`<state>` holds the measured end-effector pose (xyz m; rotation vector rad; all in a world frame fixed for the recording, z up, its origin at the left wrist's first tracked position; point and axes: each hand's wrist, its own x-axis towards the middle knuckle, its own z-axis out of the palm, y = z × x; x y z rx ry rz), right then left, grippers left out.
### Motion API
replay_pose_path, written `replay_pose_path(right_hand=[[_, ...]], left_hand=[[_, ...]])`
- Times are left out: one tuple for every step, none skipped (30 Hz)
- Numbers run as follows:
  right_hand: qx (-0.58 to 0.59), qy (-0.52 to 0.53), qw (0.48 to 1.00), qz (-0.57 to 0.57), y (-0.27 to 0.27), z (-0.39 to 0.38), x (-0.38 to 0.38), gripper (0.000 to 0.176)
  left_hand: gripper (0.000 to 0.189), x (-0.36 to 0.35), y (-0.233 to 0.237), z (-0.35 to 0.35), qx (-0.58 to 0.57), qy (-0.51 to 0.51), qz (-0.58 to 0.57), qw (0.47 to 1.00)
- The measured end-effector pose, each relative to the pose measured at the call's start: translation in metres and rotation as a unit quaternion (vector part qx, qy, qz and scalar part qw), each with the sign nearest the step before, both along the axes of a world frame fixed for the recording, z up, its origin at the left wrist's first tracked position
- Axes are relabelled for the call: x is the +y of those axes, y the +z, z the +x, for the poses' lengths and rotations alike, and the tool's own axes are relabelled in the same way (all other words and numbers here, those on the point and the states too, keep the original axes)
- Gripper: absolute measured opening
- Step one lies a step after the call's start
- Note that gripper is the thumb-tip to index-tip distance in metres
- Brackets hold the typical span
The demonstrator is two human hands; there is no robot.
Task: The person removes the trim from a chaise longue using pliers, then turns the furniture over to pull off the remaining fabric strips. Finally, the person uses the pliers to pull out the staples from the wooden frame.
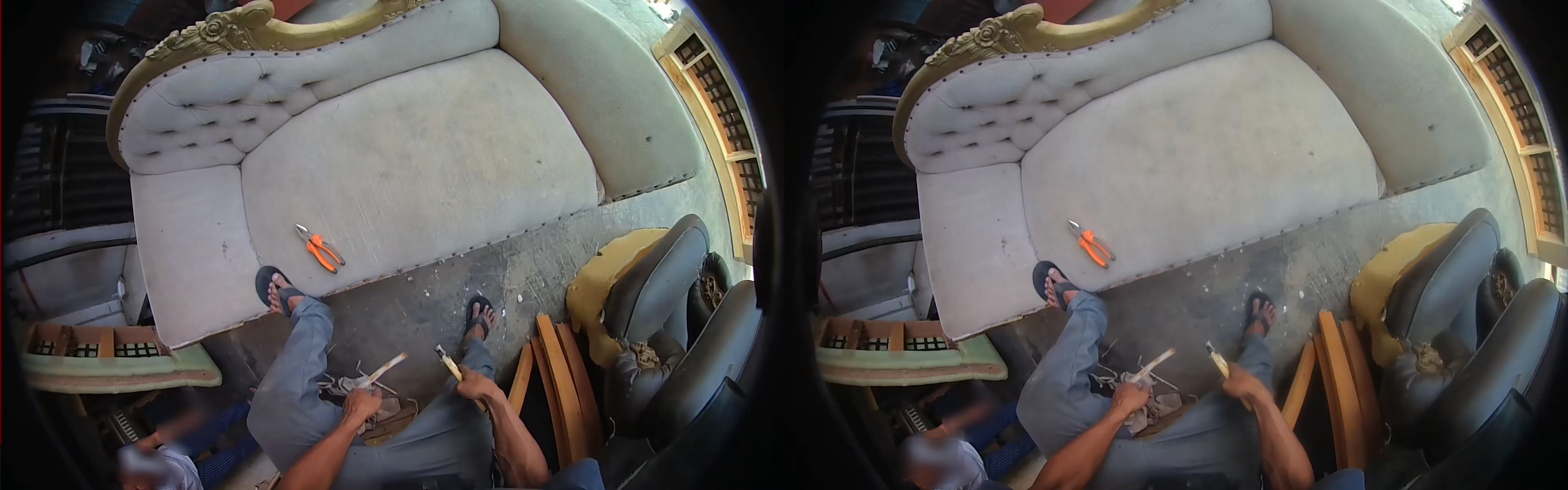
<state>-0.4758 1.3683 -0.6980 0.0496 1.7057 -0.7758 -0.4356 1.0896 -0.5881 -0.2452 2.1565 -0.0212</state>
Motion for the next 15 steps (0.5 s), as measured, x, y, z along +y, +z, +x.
replay_pose_path(right_hand=[[-0.007,-0.058,0.998,0.006,-0.017,-0.008,-0.011,0.063],[-0.032,-0.114,0.993,0.014,-0.030,-0.005,-0.024,0.064],[-0.155,-0.156,0.975,0.011,-0.010,-0.042,-0.039,0.059],[-0.157,-0.187,0.970,-0.017,-0.052,-0.034,-0.058,0.044],[-0.190,-0.260,0.944,-0.076,-0.074,-0.041,-0.077,0.035],[-0.228,-0.326,0.908,-0.134,-0.083,-0.050,-0.097,0.027],[-0.280,-0.397,0.858,-0.167,-0.083,-0.060,-0.114,0.024],[-0.322,-0.464,0.801,-0.200,-0.081,-0.078,-0.129,0.021],[-0.348,-0.495,0.760,-0.238,-0.083,-0.093,-0.140,0.022],[-0.377,-0.524,0.714,-0.272,-0.084,-0.101,-0.149,0.024],[-0.387,-0.557,0.674,-0.292,-0.088,-0.108,-0.158,0.026],[-0.411,-0.572,0.638,-0.311,-0.090,-0.117,-0.161,0.028],[-0.435,-0.585,0.602,-0.327,-0.088,-0.125,-0.162,0.029],[-0.435,-0.586,0.602,-0.324,-0.085,-0.131,-0.161,0.029],[-0.440,-0.596,0.582,-0.335,-0.080,-0.140,-0.160,0.030]], left_hand=[[0.044,-0.004,-0.011,0.029,-0.013,-0.064,-0.077,0.995],[0.048,-0.006,-0.026,0.061,-0.017,-0.102,-0.121,0.987],[0.048,-0.002,-0.022,0.074,-0.033,-0.105,-0.123,0.986],[0.044,0.006,-0.030,0.069,-0.035,-0.091,-0.050,0.994],[0.041,0.012,-0.040,0.059,-0.033,-0.075,0.021,0.996],[0.041,0.022,-0.035,0.042,-0.040,-0.074,0.016,0.996],[0.037,0.035,-0.019,0.015,-0.035,0.060,0.146,0.987],[0.034,0.042,-0.006,-0.012,-0.020,0.191,0.271,0.943],[0.034,0.043,0.002,-0.033,-0.017,0.191,0.268,0.944],[0.032,0.044,0.013,-0.047,-0.020,0.203,0.290,0.935],[0.031,0.040,0.020,-0.055,-0.024,0.215,0.311,0.926],[0.028,0.032,0.021,-0.060,0.044,0.168,0.329,0.928],[0.028,0.024,0.026,-0.070,0.043,0.170,0.328,0.928],[0.027,0.015,0.030,-0.084,0.052,0.157,0.313,0.935],[0.026,0.007,0.032,-0.096,0.062,0.144,0.298,0.942]])
